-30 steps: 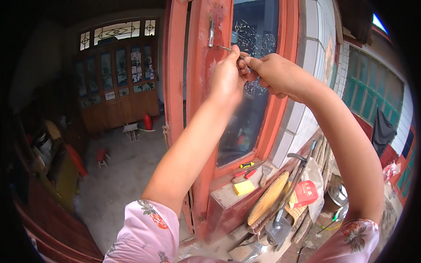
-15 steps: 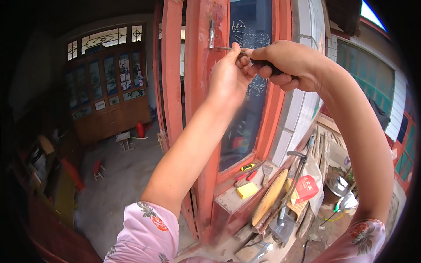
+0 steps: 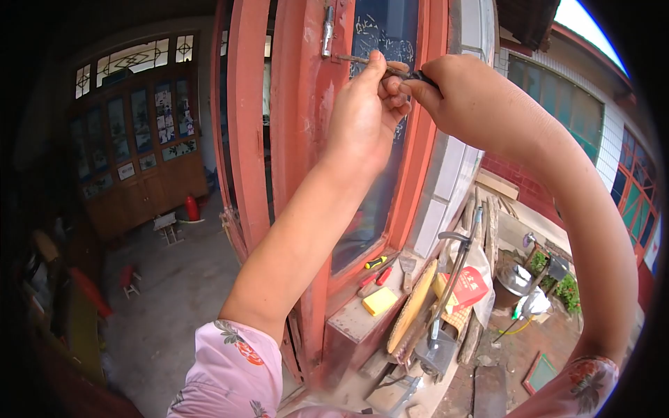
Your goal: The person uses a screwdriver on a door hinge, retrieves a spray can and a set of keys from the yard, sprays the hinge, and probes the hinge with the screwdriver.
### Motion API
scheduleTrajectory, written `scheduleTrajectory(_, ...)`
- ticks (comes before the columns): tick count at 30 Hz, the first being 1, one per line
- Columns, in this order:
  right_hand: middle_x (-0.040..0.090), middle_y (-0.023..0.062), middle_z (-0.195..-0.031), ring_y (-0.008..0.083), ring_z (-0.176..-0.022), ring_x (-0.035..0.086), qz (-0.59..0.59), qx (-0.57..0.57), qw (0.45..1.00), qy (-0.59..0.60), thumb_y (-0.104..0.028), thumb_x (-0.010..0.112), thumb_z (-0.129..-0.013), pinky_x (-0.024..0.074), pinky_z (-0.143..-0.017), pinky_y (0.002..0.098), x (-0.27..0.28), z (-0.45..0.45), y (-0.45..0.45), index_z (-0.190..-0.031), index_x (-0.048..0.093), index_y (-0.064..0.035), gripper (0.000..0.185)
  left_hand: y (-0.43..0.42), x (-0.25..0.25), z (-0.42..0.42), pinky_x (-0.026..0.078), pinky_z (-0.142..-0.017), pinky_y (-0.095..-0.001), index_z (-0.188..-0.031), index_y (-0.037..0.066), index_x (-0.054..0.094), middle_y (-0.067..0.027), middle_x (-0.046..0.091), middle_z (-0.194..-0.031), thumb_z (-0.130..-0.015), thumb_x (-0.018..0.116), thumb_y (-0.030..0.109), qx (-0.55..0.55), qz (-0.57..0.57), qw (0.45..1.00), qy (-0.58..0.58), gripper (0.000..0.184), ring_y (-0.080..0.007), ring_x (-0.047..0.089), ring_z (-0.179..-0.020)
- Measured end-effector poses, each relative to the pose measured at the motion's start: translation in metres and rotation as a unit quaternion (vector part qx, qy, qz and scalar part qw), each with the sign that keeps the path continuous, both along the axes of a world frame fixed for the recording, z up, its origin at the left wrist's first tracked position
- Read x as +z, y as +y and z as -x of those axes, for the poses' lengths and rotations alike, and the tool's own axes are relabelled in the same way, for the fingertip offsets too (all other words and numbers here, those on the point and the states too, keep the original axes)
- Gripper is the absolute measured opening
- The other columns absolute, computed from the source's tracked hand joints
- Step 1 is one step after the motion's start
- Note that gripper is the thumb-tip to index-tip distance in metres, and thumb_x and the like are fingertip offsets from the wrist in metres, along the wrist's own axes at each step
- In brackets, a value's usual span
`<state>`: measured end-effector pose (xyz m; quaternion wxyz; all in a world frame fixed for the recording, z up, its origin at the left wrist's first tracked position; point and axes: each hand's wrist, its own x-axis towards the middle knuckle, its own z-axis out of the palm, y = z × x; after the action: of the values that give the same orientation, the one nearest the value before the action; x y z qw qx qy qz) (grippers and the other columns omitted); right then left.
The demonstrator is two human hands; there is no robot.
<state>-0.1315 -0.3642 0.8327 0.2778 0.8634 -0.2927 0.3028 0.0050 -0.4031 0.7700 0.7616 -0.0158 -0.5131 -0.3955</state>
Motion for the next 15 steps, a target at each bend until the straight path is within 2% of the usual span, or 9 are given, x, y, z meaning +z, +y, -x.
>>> scheduleTrajectory(1,0.052,0.0125,-0.054,0.0240,-0.049,0.053,0.001,0.013,1.000,0.004,-0.032,0.049,-0.094,0.0417,-0.049,0.0360,0.001,-0.002,0.002,-0.082,0.062,0.0058,0.042,0.000,0.000,0.000,0.041,-0.060,-0.0242,-0.085,0.004,0.057,0.0018,0.048,-0.065,-0.097,0.047,0.030,0.008,0.000,1.000,-0.001,0.030,-0.0090,0.044,-0.060)
scheduleTrajectory(2,0.048,0.0090,-0.052,0.0201,-0.045,0.049,-0.114,0.005,0.993,-0.042,-0.033,0.048,-0.094,0.0376,-0.045,0.0337,0.003,-0.003,0.007,-0.082,0.062,0.0050,0.042,0.001,0.001,-0.001,0.041,-0.060,-0.0241,-0.085,0.004,0.057,0.0019,0.048,-0.065,-0.097,0.048,0.030,0.017,-0.001,1.000,-0.002,0.031,-0.0089,0.044,-0.060)
scheduleTrajectory(4,0.041,0.0019,-0.048,0.0122,-0.038,0.040,-0.336,-0.010,0.933,-0.130,-0.035,0.048,-0.095,0.0293,-0.037,0.0293,0.010,-0.003,0.019,-0.083,0.061,0.0034,0.043,0.003,0.002,-0.001,0.041,-0.060,-0.0245,-0.084,0.004,0.057,0.0022,0.047,-0.065,-0.097,0.048,0.030,0.040,-0.016,0.999,-0.005,0.031,-0.0089,0.044,-0.060)
scheduleTrajectory(7,0.032,-0.0051,-0.049,0.0044,-0.036,0.028,-0.441,0.070,0.881,-0.157,-0.037,0.047,-0.096,0.0173,-0.033,0.0243,0.009,0.001,0.012,-0.083,0.060,0.0008,0.042,0.005,0.003,-0.001,0.042,-0.060,-0.0250,-0.082,0.004,0.056,0.0025,0.047,-0.064,-0.097,0.049,0.030,0.057,-0.029,0.998,-0.005,0.030,-0.0089,0.044,-0.059)
scheduleTrajectory(10,0.036,-0.0052,-0.052,0.0026,-0.035,0.028,-0.498,0.105,0.845,-0.165,-0.033,0.046,-0.096,0.0191,-0.031,0.0213,0.013,0.004,0.016,-0.084,0.060,-0.0003,0.038,0.012,0.003,0.002,0.043,-0.060,-0.0257,-0.081,0.004,0.056,0.0026,0.047,-0.064,-0.097,0.049,0.029,0.054,-0.034,0.998,0.002,0.030,-0.0090,0.043,-0.058)
scheduleTrajectory(14,0.045,-0.0056,-0.060,-0.0021,-0.037,0.025,-0.650,0.207,0.687,-0.251,-0.030,0.047,-0.095,0.0205,-0.028,0.0123,0.020,0.022,-0.003,-0.091,0.060,-0.0011,0.032,0.013,0.012,0.011,0.044,-0.060,-0.0266,-0.080,0.004,0.055,0.0021,0.047,-0.065,-0.097,0.049,0.027,0.078,-0.068,0.994,0.024,0.029,-0.0096,0.044,-0.058)
scheduleTrajectory(15,0.044,-0.0058,-0.059,-0.0021,-0.037,0.025,-0.655,0.201,0.684,-0.251,-0.030,0.047,-0.095,0.0201,-0.028,0.0123,0.020,0.026,-0.005,-0.091,0.060,-0.0012,0.032,0.012,0.014,0.012,0.045,-0.061,-0.0268,-0.080,0.004,0.055,0.0020,0.047,-0.065,-0.097,0.048,0.027,0.086,-0.077,0.993,0.033,0.029,-0.0098,0.044,-0.058)
